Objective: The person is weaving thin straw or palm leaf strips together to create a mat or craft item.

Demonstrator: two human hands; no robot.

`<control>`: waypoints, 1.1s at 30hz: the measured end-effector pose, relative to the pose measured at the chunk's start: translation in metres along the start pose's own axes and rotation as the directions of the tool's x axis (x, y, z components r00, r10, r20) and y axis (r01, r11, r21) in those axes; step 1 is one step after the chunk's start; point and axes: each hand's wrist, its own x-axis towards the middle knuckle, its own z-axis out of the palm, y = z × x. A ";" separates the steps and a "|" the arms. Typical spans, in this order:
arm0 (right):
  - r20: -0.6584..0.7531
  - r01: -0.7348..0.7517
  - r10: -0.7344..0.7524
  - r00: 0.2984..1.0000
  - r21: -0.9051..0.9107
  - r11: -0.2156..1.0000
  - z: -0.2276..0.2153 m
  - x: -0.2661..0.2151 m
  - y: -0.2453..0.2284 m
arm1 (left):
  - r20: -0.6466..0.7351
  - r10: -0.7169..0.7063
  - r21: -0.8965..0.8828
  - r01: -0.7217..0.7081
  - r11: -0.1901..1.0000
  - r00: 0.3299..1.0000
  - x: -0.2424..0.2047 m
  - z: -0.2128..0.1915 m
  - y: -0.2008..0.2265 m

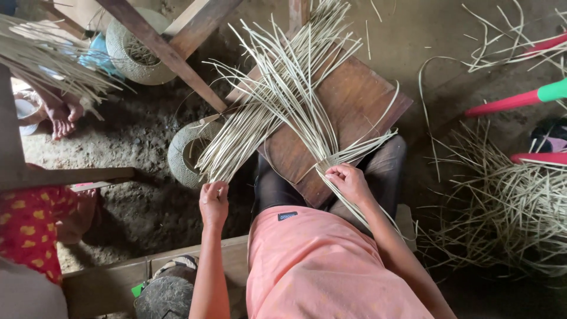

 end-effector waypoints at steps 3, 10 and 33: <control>-0.032 0.005 -0.005 0.999 -0.004 1.000 -0.002 0.001 -0.011 | 0.166 -0.262 -0.287 0.301 0.910 0.951 0.004 -0.028 0.032; -0.058 0.377 -0.379 0.924 -0.040 0.925 0.010 0.007 -0.118 | 0.424 -0.294 -0.479 0.488 0.730 0.856 0.027 -0.086 0.126; 0.224 0.434 -0.378 0.898 -0.306 0.847 0.073 0.008 -0.064 | 0.563 -0.364 -0.441 0.642 0.627 0.742 -0.016 0.031 0.122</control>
